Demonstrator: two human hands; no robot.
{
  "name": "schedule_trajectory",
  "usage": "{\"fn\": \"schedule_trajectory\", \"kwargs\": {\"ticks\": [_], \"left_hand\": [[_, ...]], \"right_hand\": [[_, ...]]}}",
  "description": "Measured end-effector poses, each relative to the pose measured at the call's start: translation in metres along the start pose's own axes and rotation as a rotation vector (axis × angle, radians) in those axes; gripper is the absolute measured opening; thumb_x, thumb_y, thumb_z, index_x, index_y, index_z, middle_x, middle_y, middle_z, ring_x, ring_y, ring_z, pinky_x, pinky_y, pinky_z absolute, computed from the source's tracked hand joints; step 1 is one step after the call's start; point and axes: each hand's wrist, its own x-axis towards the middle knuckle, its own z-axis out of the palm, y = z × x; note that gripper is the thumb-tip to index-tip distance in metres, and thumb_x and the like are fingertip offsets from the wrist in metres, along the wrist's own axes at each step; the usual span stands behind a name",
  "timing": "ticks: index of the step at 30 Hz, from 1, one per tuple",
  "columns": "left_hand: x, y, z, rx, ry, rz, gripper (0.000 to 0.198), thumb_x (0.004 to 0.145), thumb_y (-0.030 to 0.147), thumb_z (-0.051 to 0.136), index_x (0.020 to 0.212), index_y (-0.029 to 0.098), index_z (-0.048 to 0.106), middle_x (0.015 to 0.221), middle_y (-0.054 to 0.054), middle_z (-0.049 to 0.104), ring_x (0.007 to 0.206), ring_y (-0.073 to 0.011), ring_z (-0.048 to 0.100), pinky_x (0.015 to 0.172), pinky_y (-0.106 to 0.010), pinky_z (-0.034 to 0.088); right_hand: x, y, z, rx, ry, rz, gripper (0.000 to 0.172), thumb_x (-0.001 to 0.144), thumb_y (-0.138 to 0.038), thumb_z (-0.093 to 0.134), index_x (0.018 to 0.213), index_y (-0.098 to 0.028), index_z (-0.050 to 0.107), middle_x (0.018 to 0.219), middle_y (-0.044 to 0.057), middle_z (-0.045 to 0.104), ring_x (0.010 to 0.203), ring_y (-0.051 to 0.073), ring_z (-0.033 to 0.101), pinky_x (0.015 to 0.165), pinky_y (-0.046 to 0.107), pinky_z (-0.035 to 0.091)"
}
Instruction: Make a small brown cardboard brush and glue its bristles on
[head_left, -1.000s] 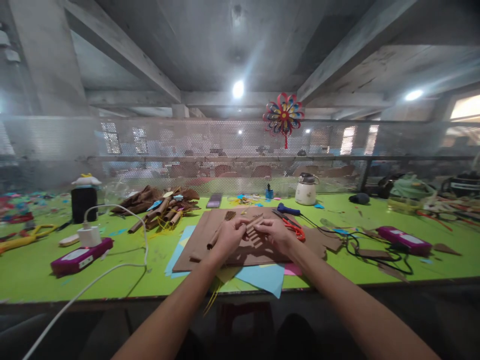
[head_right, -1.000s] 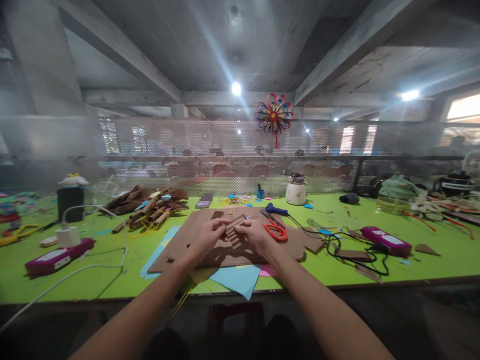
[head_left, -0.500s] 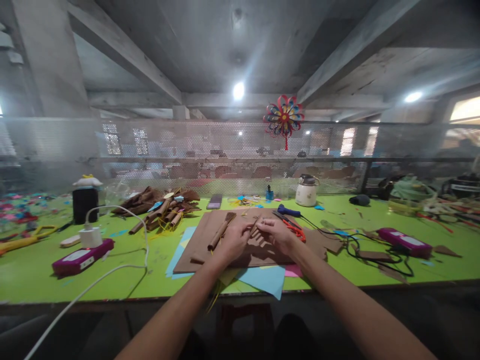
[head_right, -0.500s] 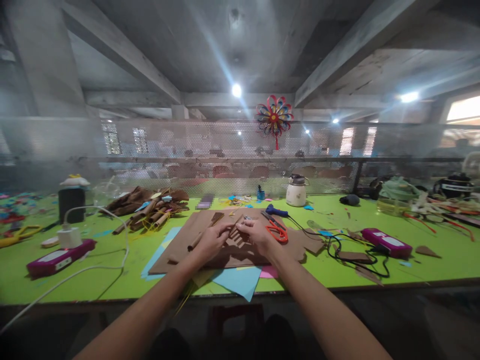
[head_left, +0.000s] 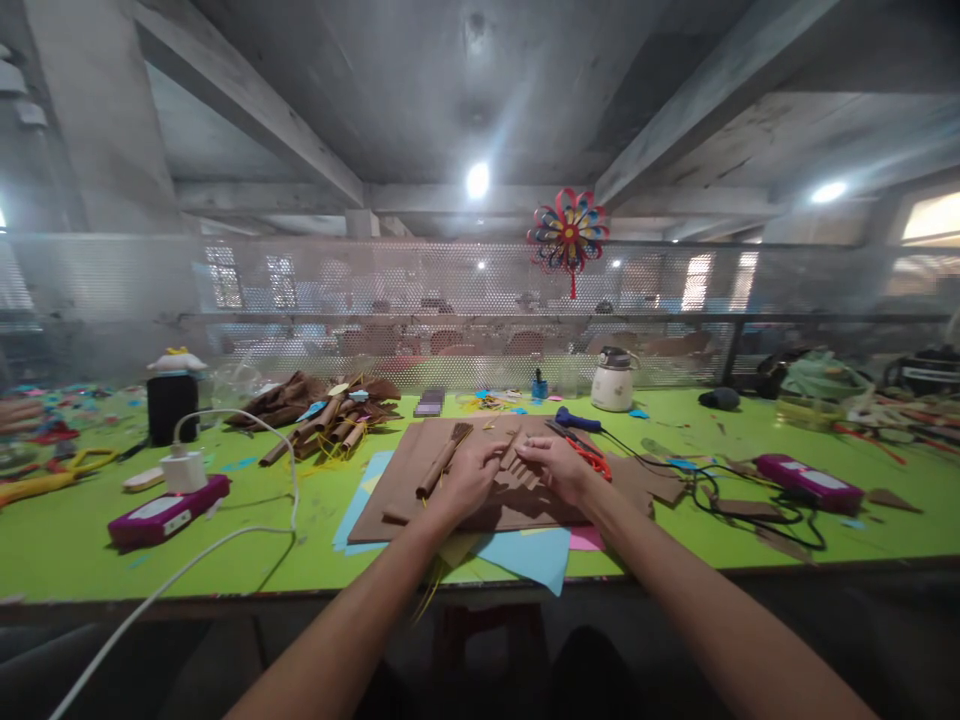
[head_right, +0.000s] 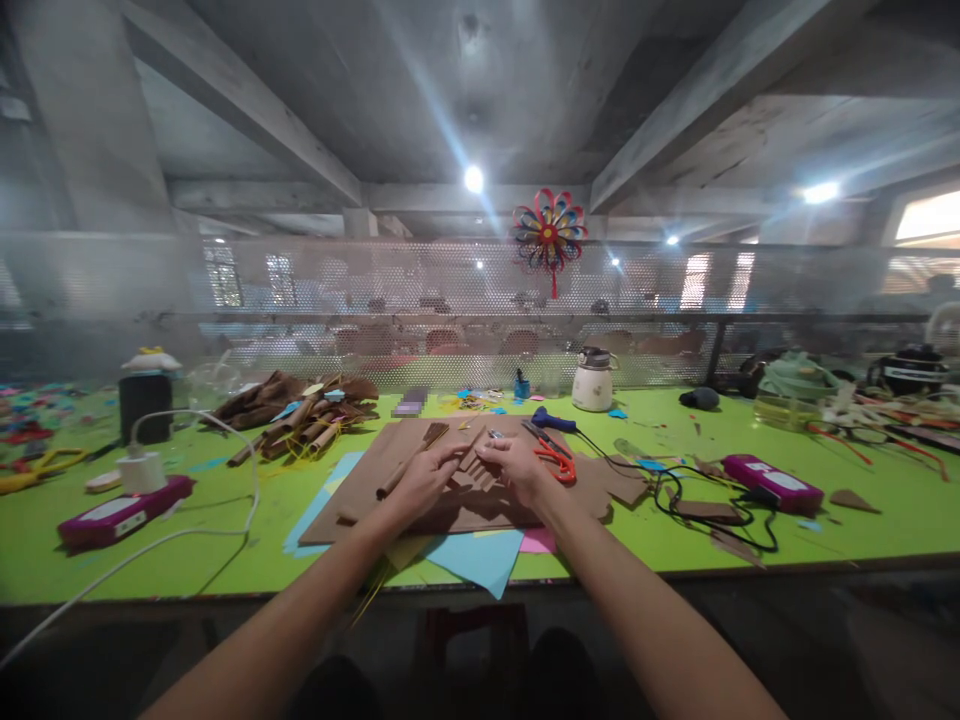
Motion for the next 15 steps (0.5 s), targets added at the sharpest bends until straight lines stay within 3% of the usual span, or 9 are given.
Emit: {"fn": "schedule_trajectory", "kwargs": {"ticks": [4, 10, 15], "left_hand": [[-0.001, 0.003, 0.0, 0.04, -0.004, 0.012, 0.038, 0.087, 0.028, 0.037, 0.114, 0.016, 0.06, 0.096, -0.007, 0.067, 0.071, -0.0158, 0.06, 0.066, -0.026, 0.047], [-0.003, 0.011, -0.002, 0.06, 0.005, 0.035, 0.033, 0.087, 0.032, 0.041, 0.104, 0.017, 0.065, 0.094, -0.006, 0.069, 0.08, -0.0182, 0.061, 0.071, -0.026, 0.045], [-0.005, 0.014, 0.0, 0.2, 0.042, 0.015, 0.031, 0.086, 0.029, 0.041, 0.101, 0.019, 0.068, 0.093, -0.008, 0.07, 0.081, -0.0203, 0.061, 0.074, -0.028, 0.044]], "right_hand": [[-0.002, -0.003, 0.002, 0.015, 0.016, -0.019, 0.027, 0.06, -0.035, 0.076, 0.059, -0.012, 0.06, 0.054, 0.0, 0.058, 0.044, 0.007, 0.042, 0.043, 0.022, 0.029], [-0.005, -0.002, 0.005, 0.041, -0.064, 0.015, 0.023, 0.066, -0.033, 0.073, 0.072, -0.012, 0.065, 0.065, 0.003, 0.063, 0.053, 0.01, 0.053, 0.051, 0.023, 0.04], [-0.004, -0.001, 0.006, 0.013, -0.033, 0.024, 0.021, 0.066, -0.031, 0.072, 0.068, -0.011, 0.064, 0.06, 0.002, 0.062, 0.049, 0.009, 0.052, 0.048, 0.022, 0.041]]}}
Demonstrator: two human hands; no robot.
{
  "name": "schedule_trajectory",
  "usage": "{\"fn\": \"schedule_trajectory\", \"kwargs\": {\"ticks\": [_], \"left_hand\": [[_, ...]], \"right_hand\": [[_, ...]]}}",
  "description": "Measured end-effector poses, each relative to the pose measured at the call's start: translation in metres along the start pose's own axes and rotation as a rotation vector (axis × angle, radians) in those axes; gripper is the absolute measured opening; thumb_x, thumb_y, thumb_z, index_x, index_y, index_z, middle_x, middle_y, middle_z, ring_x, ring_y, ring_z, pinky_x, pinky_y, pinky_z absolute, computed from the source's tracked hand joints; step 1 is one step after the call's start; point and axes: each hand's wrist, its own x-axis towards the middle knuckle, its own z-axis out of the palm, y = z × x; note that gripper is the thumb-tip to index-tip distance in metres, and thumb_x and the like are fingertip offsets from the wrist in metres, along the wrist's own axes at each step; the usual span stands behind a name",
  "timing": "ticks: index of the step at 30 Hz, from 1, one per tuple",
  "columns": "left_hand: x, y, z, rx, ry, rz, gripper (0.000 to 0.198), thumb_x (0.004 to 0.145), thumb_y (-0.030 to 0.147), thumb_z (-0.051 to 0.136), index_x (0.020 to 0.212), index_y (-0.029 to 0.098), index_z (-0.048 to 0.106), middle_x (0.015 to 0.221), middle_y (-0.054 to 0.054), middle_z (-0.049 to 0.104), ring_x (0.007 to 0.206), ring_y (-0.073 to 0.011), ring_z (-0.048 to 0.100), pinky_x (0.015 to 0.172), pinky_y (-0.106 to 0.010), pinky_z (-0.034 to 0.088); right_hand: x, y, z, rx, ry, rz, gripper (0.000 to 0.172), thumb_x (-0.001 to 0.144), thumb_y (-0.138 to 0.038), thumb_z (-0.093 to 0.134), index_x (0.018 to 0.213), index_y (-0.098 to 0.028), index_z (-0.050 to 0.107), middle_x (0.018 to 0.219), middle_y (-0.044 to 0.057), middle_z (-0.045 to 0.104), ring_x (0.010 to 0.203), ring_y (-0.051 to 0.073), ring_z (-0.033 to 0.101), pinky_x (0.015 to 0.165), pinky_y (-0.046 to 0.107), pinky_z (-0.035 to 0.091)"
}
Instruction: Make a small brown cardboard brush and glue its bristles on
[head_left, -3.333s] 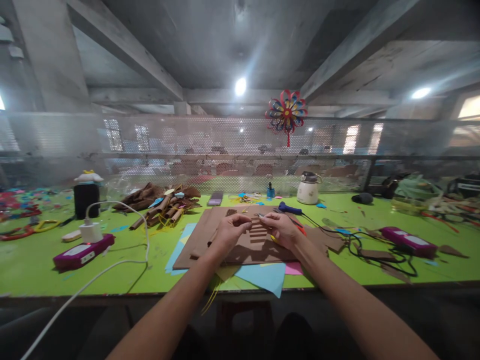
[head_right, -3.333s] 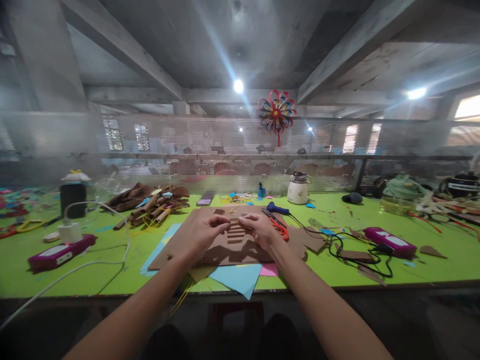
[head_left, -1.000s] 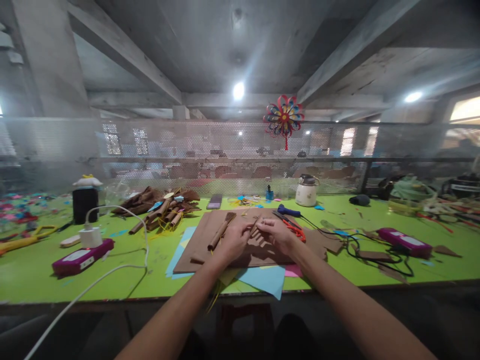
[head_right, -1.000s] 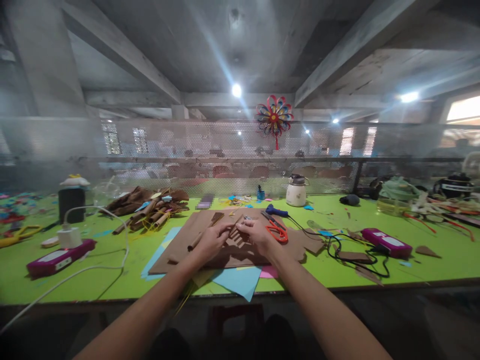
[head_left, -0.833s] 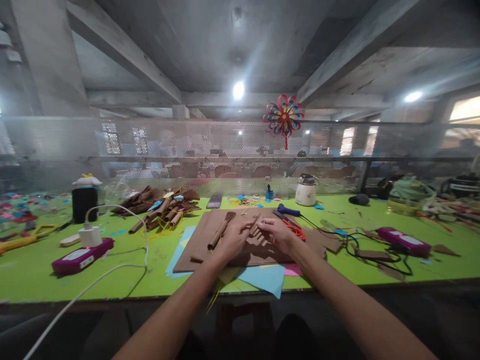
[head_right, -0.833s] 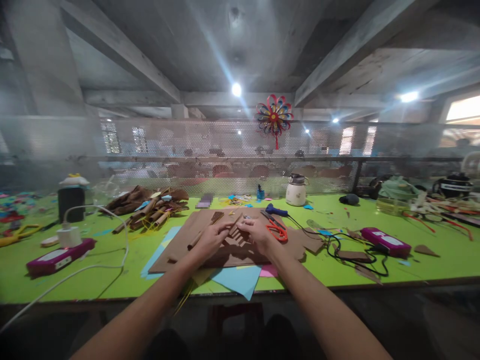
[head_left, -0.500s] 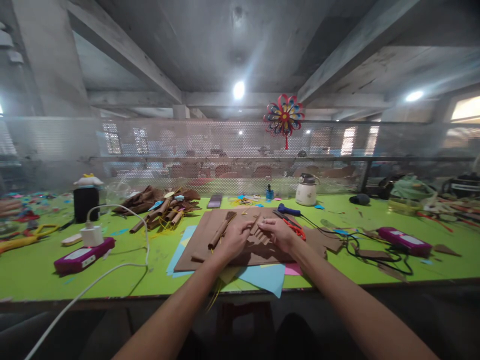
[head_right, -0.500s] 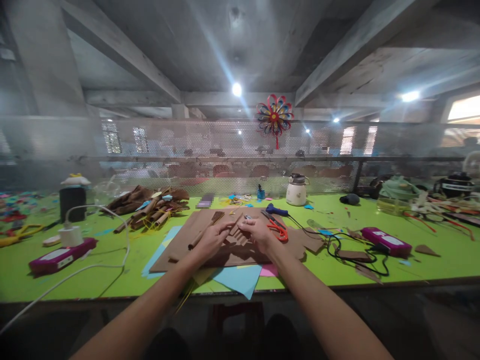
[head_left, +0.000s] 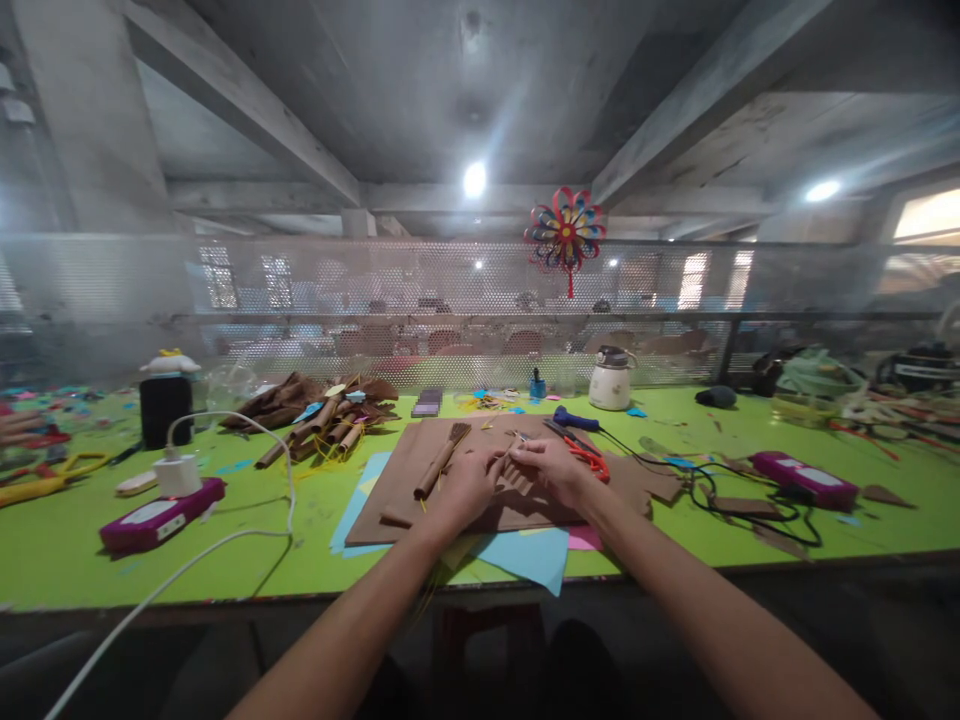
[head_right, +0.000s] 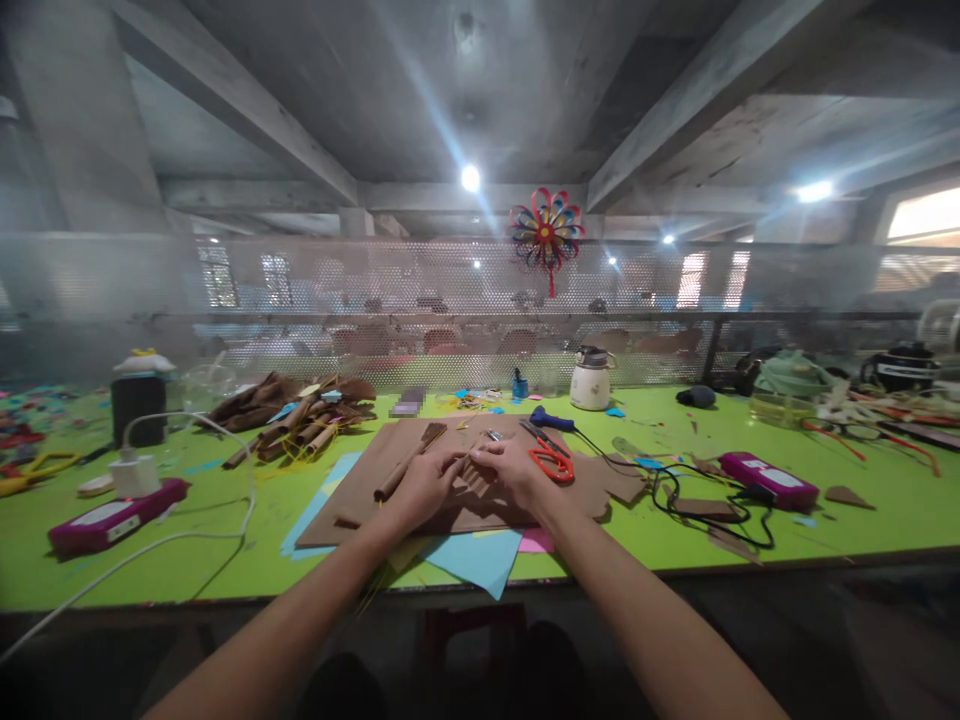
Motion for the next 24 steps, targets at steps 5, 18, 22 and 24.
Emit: {"fn": "schedule_trajectory", "kwargs": {"ticks": [5, 18, 22, 24], "left_hand": [[-0.002, 0.004, -0.001, 0.025, 0.025, -0.035, 0.028, 0.084, 0.025, 0.045, 0.096, 0.019, 0.069, 0.088, -0.009, 0.07, 0.079, -0.0209, 0.061, 0.073, -0.029, 0.044], [-0.002, 0.005, 0.001, 0.182, 0.0, -0.031, 0.025, 0.083, 0.024, 0.045, 0.089, 0.018, 0.068, 0.077, -0.009, 0.068, 0.069, -0.0197, 0.059, 0.065, -0.028, 0.041], [-0.004, 0.003, 0.002, 0.308, -0.004, 0.0, 0.023, 0.083, 0.02, 0.045, 0.086, 0.017, 0.067, 0.077, -0.01, 0.067, 0.066, -0.0199, 0.058, 0.062, -0.028, 0.039], [-0.004, 0.0, 0.003, 0.328, -0.013, 0.019, 0.022, 0.083, 0.019, 0.044, 0.087, 0.017, 0.066, 0.078, -0.01, 0.067, 0.066, -0.0196, 0.058, 0.062, -0.027, 0.038]], "right_hand": [[-0.002, -0.001, 0.0, 0.017, -0.044, 0.031, 0.017, 0.065, -0.027, 0.071, 0.072, -0.013, 0.064, 0.065, 0.003, 0.065, 0.053, 0.012, 0.058, 0.053, 0.026, 0.047], [0.005, 0.01, -0.007, -0.029, 0.084, 0.097, 0.01, 0.061, -0.02, 0.068, 0.064, -0.014, 0.06, 0.054, -0.001, 0.057, 0.041, 0.006, 0.044, 0.039, 0.02, 0.033], [0.01, 0.012, -0.014, 0.032, 0.106, 0.062, 0.008, 0.058, -0.017, 0.066, 0.062, -0.015, 0.06, 0.05, -0.004, 0.052, 0.041, 0.005, 0.041, 0.04, 0.018, 0.032], [0.013, 0.013, -0.018, 0.061, 0.11, 0.063, 0.012, 0.056, -0.016, 0.067, 0.067, -0.015, 0.063, 0.052, -0.003, 0.055, 0.043, 0.006, 0.045, 0.042, 0.019, 0.034]]}}
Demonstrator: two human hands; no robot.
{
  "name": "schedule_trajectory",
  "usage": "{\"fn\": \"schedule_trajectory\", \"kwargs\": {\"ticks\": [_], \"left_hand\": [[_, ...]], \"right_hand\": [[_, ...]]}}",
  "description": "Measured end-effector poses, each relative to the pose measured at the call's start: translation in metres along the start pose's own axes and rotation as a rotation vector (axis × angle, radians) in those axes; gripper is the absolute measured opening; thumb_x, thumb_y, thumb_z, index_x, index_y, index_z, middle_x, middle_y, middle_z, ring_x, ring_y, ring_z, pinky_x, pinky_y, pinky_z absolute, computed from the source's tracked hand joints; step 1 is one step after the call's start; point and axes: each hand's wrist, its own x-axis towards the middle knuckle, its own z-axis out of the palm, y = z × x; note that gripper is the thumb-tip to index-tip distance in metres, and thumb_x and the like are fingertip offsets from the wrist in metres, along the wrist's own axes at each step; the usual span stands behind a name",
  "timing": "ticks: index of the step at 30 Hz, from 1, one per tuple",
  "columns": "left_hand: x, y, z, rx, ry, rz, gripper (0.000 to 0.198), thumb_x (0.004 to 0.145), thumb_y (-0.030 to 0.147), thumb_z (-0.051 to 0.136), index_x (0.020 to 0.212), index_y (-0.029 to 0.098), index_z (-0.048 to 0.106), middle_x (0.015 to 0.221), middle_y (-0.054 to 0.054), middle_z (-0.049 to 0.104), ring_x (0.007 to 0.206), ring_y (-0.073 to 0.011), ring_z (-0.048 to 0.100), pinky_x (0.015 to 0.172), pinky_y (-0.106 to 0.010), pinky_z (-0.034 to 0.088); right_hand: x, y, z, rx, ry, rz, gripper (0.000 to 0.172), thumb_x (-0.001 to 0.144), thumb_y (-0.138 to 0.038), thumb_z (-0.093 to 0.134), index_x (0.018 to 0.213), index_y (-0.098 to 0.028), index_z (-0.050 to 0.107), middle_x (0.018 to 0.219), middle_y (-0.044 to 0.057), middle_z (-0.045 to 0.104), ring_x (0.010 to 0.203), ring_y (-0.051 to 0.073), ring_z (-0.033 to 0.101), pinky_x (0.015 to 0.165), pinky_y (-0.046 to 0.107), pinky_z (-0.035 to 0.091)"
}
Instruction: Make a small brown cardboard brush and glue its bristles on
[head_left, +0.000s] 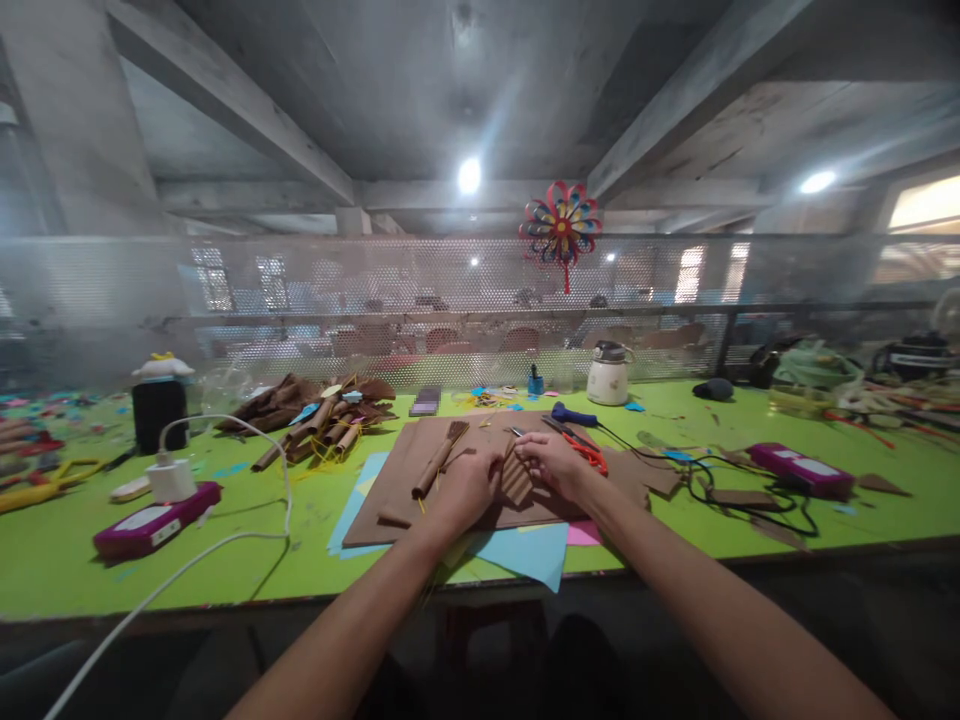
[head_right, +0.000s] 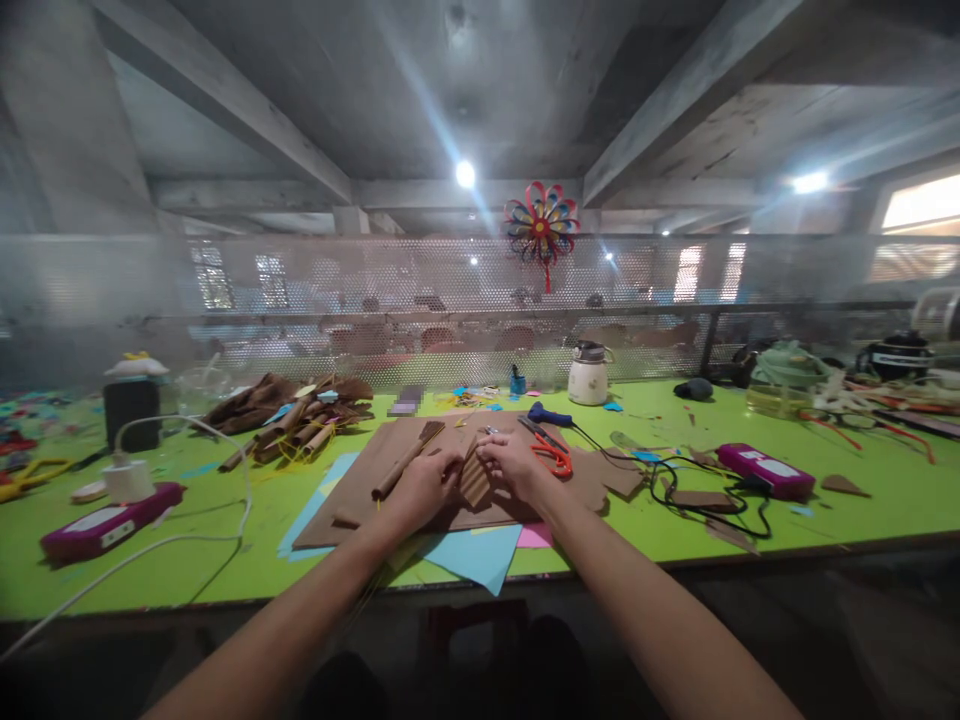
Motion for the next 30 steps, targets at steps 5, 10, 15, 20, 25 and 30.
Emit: {"fn": "schedule_trajectory", "kwargs": {"ticks": [5, 10, 15, 20, 25, 30], "left_hand": [[0.001, -0.006, 0.004, -0.084, -0.004, 0.029, 0.021, 0.082, 0.017, 0.043, 0.084, 0.017, 0.065, 0.078, -0.008, 0.066, 0.067, -0.0176, 0.056, 0.063, -0.026, 0.038], [0.004, -0.008, 0.003, -0.205, 0.019, 0.02, 0.023, 0.082, 0.018, 0.042, 0.08, 0.016, 0.065, 0.074, -0.007, 0.065, 0.067, -0.0169, 0.056, 0.063, -0.026, 0.04], [0.008, -0.009, 0.005, -0.456, -0.055, -0.051, 0.026, 0.083, 0.025, 0.042, 0.091, 0.015, 0.065, 0.07, -0.004, 0.064, 0.06, -0.0151, 0.057, 0.058, -0.026, 0.042], [0.01, -0.006, 0.008, -0.765, -0.207, -0.203, 0.026, 0.079, 0.029, 0.046, 0.091, 0.013, 0.063, 0.062, 0.0, 0.059, 0.051, -0.0129, 0.055, 0.05, -0.024, 0.043], [0.008, -0.006, 0.009, -0.868, -0.276, -0.397, 0.02, 0.077, 0.03, 0.048, 0.062, 0.016, 0.049, 0.045, 0.005, 0.047, 0.043, -0.0112, 0.051, 0.043, -0.021, 0.038], [0.01, -0.012, 0.013, -0.656, -0.199, -0.329, 0.025, 0.077, 0.031, 0.048, 0.057, 0.016, 0.047, 0.043, 0.004, 0.046, 0.041, -0.0107, 0.049, 0.04, -0.02, 0.032]], "right_hand": [[0.001, -0.002, -0.003, 0.007, -0.009, -0.019, 0.015, 0.055, -0.015, 0.069, 0.07, -0.014, 0.065, 0.05, -0.003, 0.055, 0.041, 0.006, 0.043, 0.04, 0.019, 0.031], [-0.005, -0.008, -0.001, 0.083, -0.098, -0.025, 0.022, 0.053, -0.015, 0.075, 0.074, -0.014, 0.066, 0.066, 0.002, 0.064, 0.054, 0.009, 0.056, 0.052, 0.021, 0.042], [-0.005, -0.011, 0.0, 0.099, -0.061, -0.015, 0.024, 0.05, -0.016, 0.077, 0.07, -0.013, 0.064, 0.059, -0.001, 0.06, 0.048, 0.006, 0.051, 0.046, 0.019, 0.037], [-0.007, -0.012, 0.006, 0.027, -0.001, -0.049, 0.013, 0.053, -0.015, 0.07, 0.062, -0.015, 0.061, 0.05, -0.005, 0.051, 0.041, 0.004, 0.038, 0.039, 0.018, 0.024], [-0.01, -0.008, 0.008, -0.038, -0.01, -0.051, 0.012, 0.054, -0.013, 0.067, 0.066, -0.015, 0.061, 0.051, -0.005, 0.052, 0.043, 0.005, 0.042, 0.043, 0.019, 0.029], [-0.004, -0.006, -0.002, 0.015, 0.065, -0.161, 0.015, 0.056, -0.016, 0.067, 0.07, -0.014, 0.063, 0.057, -0.002, 0.058, 0.048, 0.007, 0.05, 0.048, 0.021, 0.036]]}}
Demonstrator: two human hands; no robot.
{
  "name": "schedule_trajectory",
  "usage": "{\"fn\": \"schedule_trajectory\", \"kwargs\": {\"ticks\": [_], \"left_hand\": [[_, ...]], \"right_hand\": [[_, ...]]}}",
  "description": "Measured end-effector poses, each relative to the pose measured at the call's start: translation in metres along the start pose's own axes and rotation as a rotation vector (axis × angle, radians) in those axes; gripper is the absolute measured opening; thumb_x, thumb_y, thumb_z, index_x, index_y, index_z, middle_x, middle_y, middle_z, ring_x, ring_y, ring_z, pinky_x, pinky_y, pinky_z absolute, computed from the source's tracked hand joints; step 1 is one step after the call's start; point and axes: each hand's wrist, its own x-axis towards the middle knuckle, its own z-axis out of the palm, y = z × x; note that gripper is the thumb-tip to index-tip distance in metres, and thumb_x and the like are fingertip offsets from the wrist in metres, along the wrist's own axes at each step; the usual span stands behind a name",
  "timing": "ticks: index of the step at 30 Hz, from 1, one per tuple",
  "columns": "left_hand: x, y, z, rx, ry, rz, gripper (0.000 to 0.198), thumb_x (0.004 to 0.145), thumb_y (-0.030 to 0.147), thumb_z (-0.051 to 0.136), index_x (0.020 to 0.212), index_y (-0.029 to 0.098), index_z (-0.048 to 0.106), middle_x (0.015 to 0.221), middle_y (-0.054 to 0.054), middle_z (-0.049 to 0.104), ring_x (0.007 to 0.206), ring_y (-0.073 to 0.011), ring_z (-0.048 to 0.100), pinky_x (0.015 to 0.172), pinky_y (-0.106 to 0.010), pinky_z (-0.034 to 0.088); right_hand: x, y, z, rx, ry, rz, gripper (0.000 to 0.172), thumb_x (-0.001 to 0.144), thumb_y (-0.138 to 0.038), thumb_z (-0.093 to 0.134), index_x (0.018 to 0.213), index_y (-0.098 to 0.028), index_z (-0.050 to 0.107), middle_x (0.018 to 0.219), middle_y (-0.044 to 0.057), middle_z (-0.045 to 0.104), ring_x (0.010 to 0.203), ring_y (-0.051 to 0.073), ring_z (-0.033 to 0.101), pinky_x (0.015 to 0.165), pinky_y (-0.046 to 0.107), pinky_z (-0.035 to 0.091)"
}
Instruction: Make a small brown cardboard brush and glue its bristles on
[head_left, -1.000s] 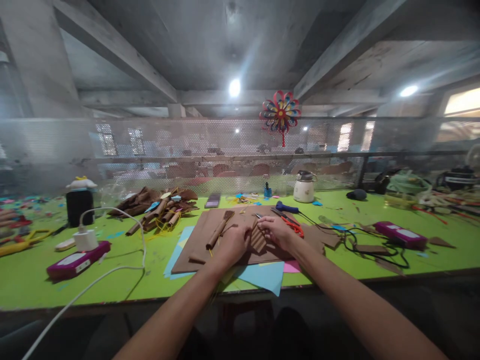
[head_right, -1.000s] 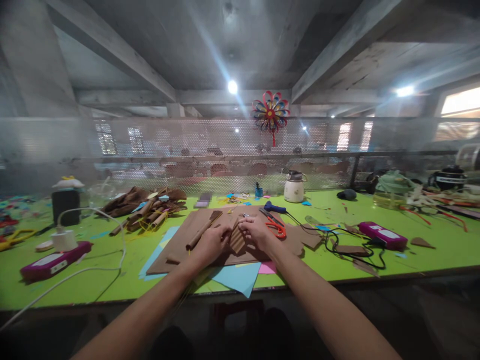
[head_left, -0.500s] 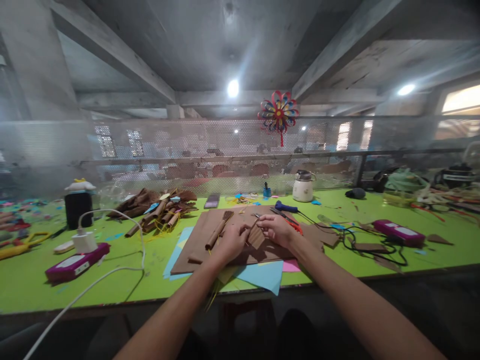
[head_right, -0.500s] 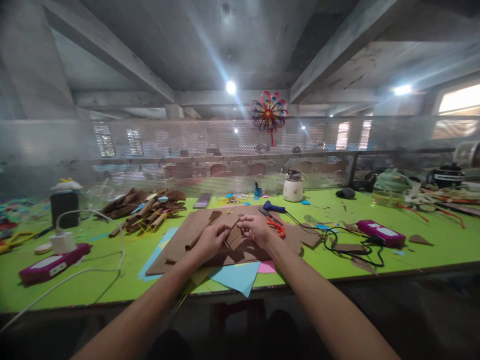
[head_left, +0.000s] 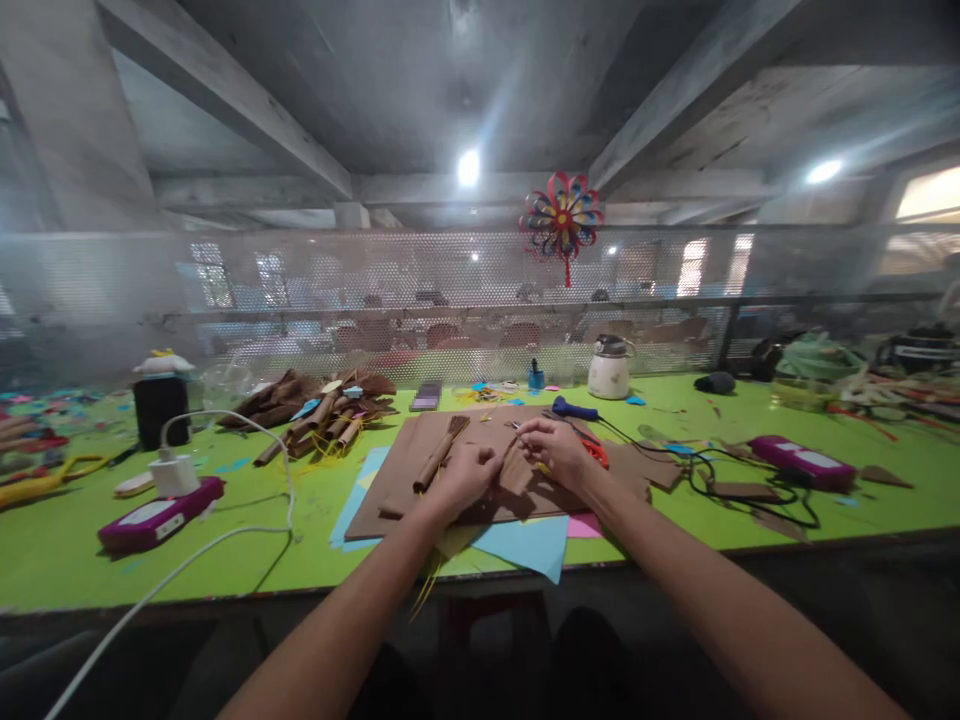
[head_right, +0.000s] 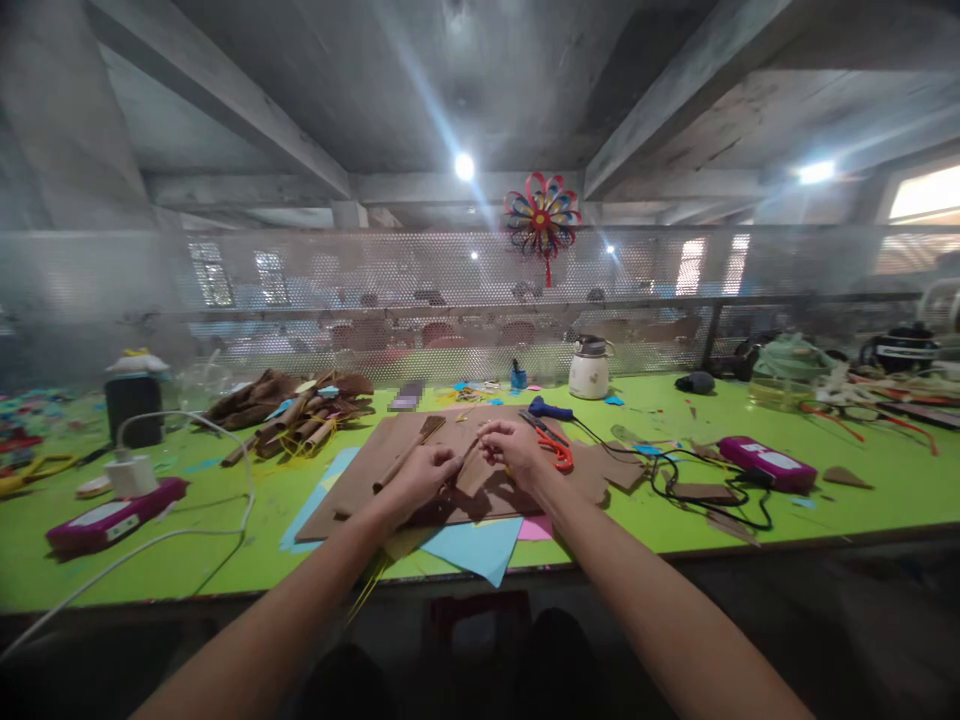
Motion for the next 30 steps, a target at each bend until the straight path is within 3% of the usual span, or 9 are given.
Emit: {"fn": "schedule_trajectory", "kwargs": {"ticks": [4, 8, 12, 19, 24, 30], "left_hand": [[0.004, -0.002, 0.0, -0.01, 0.072, 0.066, 0.024, 0.079, 0.032, 0.045, 0.061, 0.016, 0.05, 0.049, 0.002, 0.053, 0.046, -0.012, 0.053, 0.043, -0.02, 0.036], [0.003, 0.0, -0.003, -0.03, 0.116, 0.112, 0.024, 0.08, 0.032, 0.044, 0.066, 0.015, 0.052, 0.051, 0.001, 0.056, 0.047, -0.0131, 0.055, 0.043, -0.02, 0.037], [0.001, 0.002, -0.005, 0.026, 0.175, 0.132, 0.026, 0.08, 0.031, 0.044, 0.063, 0.015, 0.054, 0.051, 0.0, 0.057, 0.051, -0.0141, 0.057, 0.046, -0.02, 0.038], [-0.007, 0.01, -0.005, 0.169, 0.141, 0.291, 0.032, 0.083, 0.025, 0.04, 0.096, 0.013, 0.067, 0.071, -0.005, 0.068, 0.061, -0.0154, 0.06, 0.055, -0.023, 0.042], [-0.009, 0.01, -0.004, 0.289, 0.157, 0.331, 0.033, 0.086, 0.025, 0.038, 0.096, 0.014, 0.068, 0.083, -0.008, 0.07, 0.067, -0.0166, 0.06, 0.061, -0.025, 0.043], [-0.01, 0.008, -0.003, 0.332, 0.134, 0.38, 0.032, 0.086, 0.024, 0.039, 0.098, 0.015, 0.067, 0.08, -0.008, 0.069, 0.069, -0.0175, 0.061, 0.065, -0.027, 0.045]], "right_hand": [[0.005, -0.002, -0.002, 0.102, 0.063, -0.006, 0.016, 0.056, -0.021, 0.068, 0.07, -0.015, 0.063, 0.056, 0.0, 0.059, 0.05, 0.009, 0.052, 0.049, 0.021, 0.038], [-0.003, -0.006, 0.008, 0.015, -0.128, 0.114, 0.019, 0.065, -0.031, 0.068, 0.069, -0.014, 0.062, 0.062, 0.002, 0.062, 0.053, 0.01, 0.053, 0.051, 0.022, 0.04], [-0.012, -0.005, 0.013, -0.187, -0.244, 0.063, 0.024, 0.07, -0.036, 0.067, 0.068, -0.013, 0.062, 0.06, 0.001, 0.061, 0.052, 0.009, 0.052, 0.052, 0.022, 0.038], [-0.011, 0.0, 0.012, -0.253, -0.214, 0.047, 0.025, 0.067, -0.037, 0.069, 0.068, -0.013, 0.062, 0.057, -0.001, 0.057, 0.05, 0.008, 0.049, 0.052, 0.023, 0.036], [-0.013, -0.003, 0.016, -0.271, -0.211, 0.024, 0.029, 0.065, -0.041, 0.07, 0.066, -0.013, 0.061, 0.055, -0.001, 0.057, 0.049, 0.009, 0.048, 0.051, 0.023, 0.036], [-0.016, -0.007, 0.02, -0.276, -0.214, 0.051, 0.032, 0.064, -0.043, 0.07, 0.065, -0.013, 0.06, 0.052, -0.001, 0.054, 0.046, 0.009, 0.046, 0.047, 0.023, 0.035]]}}
